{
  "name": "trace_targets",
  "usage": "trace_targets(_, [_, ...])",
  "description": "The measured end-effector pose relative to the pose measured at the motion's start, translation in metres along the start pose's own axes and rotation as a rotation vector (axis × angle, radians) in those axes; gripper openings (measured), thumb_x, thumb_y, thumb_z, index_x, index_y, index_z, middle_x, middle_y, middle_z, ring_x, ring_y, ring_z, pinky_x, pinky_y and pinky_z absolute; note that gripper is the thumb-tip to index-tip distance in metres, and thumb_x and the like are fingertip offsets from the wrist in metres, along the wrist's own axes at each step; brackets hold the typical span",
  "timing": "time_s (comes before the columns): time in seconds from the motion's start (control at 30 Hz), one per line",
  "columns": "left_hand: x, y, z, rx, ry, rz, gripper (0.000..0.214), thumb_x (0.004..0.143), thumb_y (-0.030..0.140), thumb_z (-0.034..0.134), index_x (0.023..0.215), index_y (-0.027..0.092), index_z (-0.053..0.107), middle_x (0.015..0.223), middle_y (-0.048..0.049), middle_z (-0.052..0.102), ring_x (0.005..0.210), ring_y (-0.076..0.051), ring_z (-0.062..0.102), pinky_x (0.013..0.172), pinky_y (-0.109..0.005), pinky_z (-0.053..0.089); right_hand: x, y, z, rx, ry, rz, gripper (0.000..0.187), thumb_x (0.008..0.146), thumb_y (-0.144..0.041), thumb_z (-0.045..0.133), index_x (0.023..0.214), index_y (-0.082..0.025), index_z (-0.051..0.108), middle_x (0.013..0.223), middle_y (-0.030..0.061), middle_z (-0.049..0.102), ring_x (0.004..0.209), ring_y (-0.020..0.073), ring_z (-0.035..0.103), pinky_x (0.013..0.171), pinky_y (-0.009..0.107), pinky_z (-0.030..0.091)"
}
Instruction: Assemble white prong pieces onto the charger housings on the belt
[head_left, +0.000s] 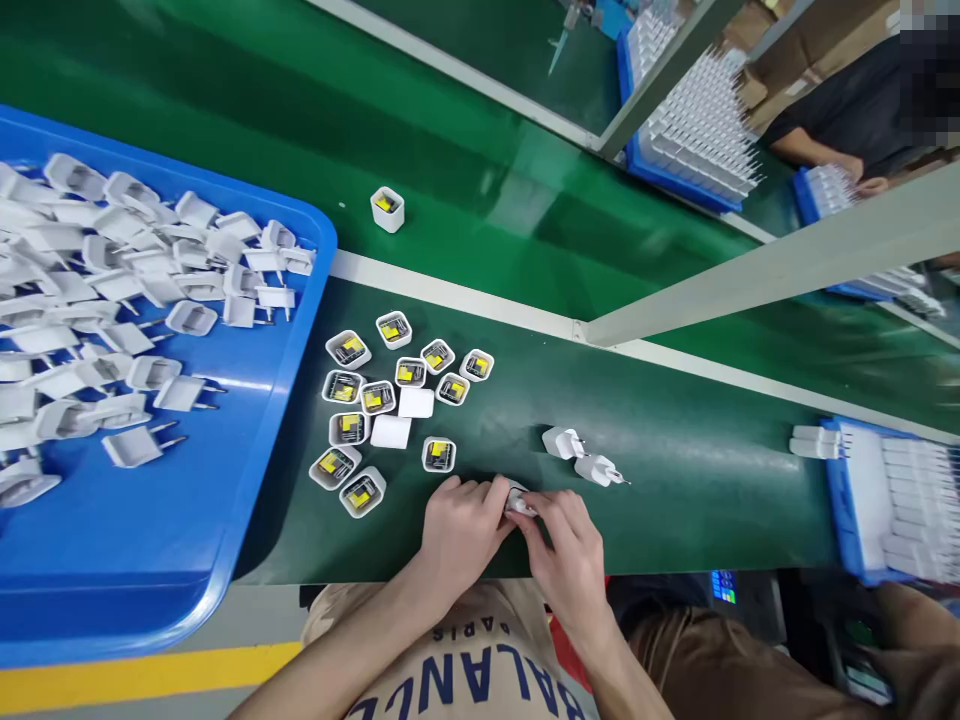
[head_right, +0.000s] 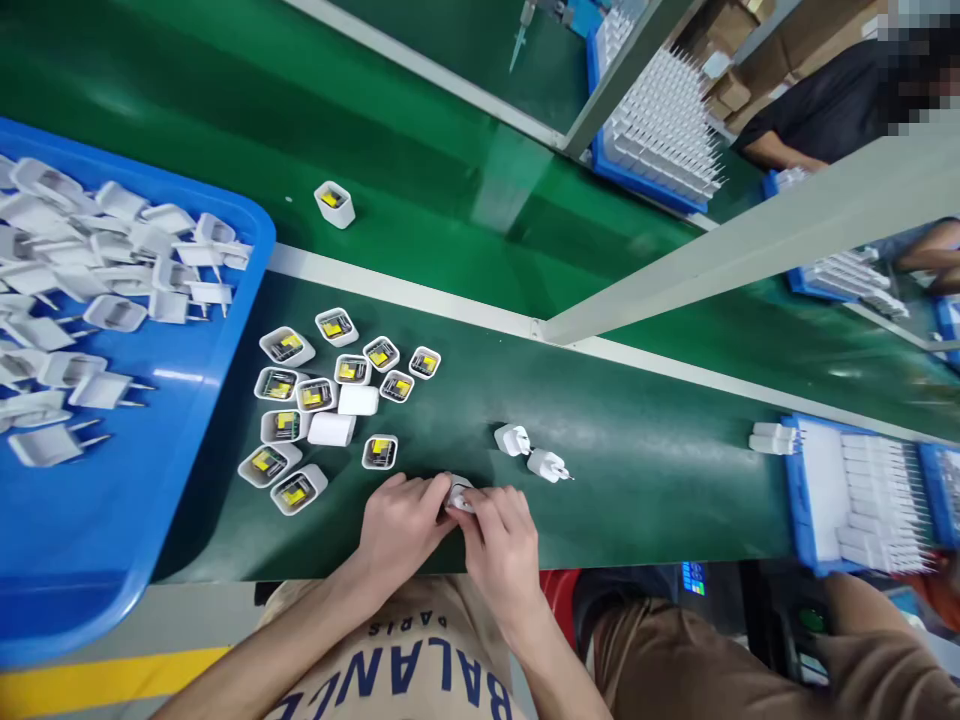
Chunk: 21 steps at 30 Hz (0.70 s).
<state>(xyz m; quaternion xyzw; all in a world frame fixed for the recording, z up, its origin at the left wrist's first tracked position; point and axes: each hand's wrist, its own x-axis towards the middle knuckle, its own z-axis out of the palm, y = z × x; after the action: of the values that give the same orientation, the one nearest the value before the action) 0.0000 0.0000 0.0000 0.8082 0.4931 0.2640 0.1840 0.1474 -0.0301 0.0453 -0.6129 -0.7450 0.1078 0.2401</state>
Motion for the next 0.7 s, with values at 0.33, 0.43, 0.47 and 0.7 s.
trace_targets(0.33, [0.003, -0.001, -0.001, 0.002, -0.01, 0.012, 0.007, 0.089, 0.013, 0.057, 0.093, 0.019, 0.058, 0.062, 0.003, 0.062, 0.054, -0.017, 0.06, 0.058, -0.033, 0.037, -0.002, 0.003, 0.001, 0.032, -0.039, 0.029, 0.016, 0.098, -0.013, 0.062, 0.108, -0.024, 0.066, 0.088, 0.0027, 0.071, 0.075, 0.019, 0.062, 0.068, 0.034, 0.049])
trace_targets(0.43, [0.003, -0.001, 0.0, 0.007, -0.018, 0.01, 0.008, 0.09, 0.014, 0.056, 0.096, 0.018, 0.059, 0.063, 0.0024, 0.063, 0.055, -0.017, 0.061, 0.058, -0.033, 0.037, -0.003, 0.004, 0.003, 0.032, -0.051, 0.05, 0.013, 0.1, -0.014, 0.059, 0.104, -0.025, 0.066, 0.086, 0.0024, 0.069, 0.073, 0.0192, 0.058, 0.067, 0.035, 0.047])
trace_targets(0.47, [0.003, -0.001, 0.0, 0.007, -0.023, 0.012, 0.009, 0.09, 0.013, 0.055, 0.096, 0.018, 0.06, 0.063, 0.0022, 0.063, 0.055, -0.017, 0.061, 0.058, -0.034, 0.037, -0.003, 0.005, 0.004, 0.034, -0.057, 0.056, 0.012, 0.1, -0.014, 0.058, 0.101, -0.025, 0.065, 0.084, 0.0023, 0.069, 0.073, 0.0193, 0.057, 0.067, 0.035, 0.046])
trace_targets(0.7, [0.0, -0.003, 0.0, 0.009, -0.06, 0.031, 0.009, 0.088, 0.018, 0.066, 0.095, 0.019, 0.061, 0.065, 0.0013, 0.065, 0.057, -0.018, 0.063, 0.058, -0.033, 0.04, -0.005, 0.014, 0.003, 0.045, -0.053, 0.038, 0.006, 0.102, -0.03, 0.061, 0.103, -0.024, 0.061, 0.086, 0.002, 0.063, 0.075, 0.0194, 0.057, 0.066, 0.035, 0.047])
